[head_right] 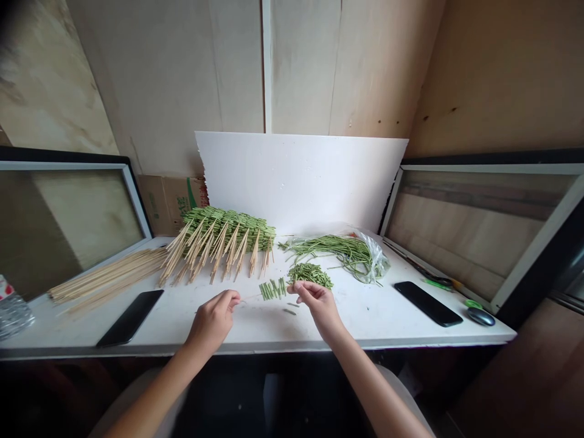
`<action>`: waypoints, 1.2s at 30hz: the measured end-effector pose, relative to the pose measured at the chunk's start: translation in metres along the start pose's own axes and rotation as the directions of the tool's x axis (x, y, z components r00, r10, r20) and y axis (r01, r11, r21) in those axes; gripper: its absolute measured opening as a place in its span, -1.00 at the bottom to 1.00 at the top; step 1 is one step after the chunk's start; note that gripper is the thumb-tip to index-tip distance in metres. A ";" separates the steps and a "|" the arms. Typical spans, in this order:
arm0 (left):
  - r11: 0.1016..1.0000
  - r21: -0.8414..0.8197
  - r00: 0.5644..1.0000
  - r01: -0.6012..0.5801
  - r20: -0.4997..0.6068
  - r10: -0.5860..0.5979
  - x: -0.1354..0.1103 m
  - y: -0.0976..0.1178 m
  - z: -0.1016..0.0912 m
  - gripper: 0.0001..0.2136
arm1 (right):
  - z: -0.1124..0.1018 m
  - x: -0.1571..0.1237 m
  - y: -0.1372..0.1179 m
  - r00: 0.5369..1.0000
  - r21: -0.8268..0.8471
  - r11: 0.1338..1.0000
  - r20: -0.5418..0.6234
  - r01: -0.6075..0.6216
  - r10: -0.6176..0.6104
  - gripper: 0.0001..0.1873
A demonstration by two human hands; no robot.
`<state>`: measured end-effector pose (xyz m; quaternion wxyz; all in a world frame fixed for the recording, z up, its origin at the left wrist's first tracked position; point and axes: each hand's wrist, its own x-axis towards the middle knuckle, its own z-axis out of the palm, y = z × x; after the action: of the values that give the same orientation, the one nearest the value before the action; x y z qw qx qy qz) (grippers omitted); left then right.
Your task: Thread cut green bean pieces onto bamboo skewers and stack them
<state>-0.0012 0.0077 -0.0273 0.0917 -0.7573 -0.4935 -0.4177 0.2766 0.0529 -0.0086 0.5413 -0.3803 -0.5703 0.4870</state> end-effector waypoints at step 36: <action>0.998 0.057 0.997 0.005 -0.072 0.000 0.009 -0.009 -0.017 -0.65 | -0.009 0.003 0.005 0.990 -0.387 0.911 0.075 0.140 -0.120 -0.59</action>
<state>-0.0162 0.0088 -0.0119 0.1306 -0.7382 -0.5026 -0.4306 0.2847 0.0581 -0.0130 0.4715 -0.4298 -0.6932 0.3353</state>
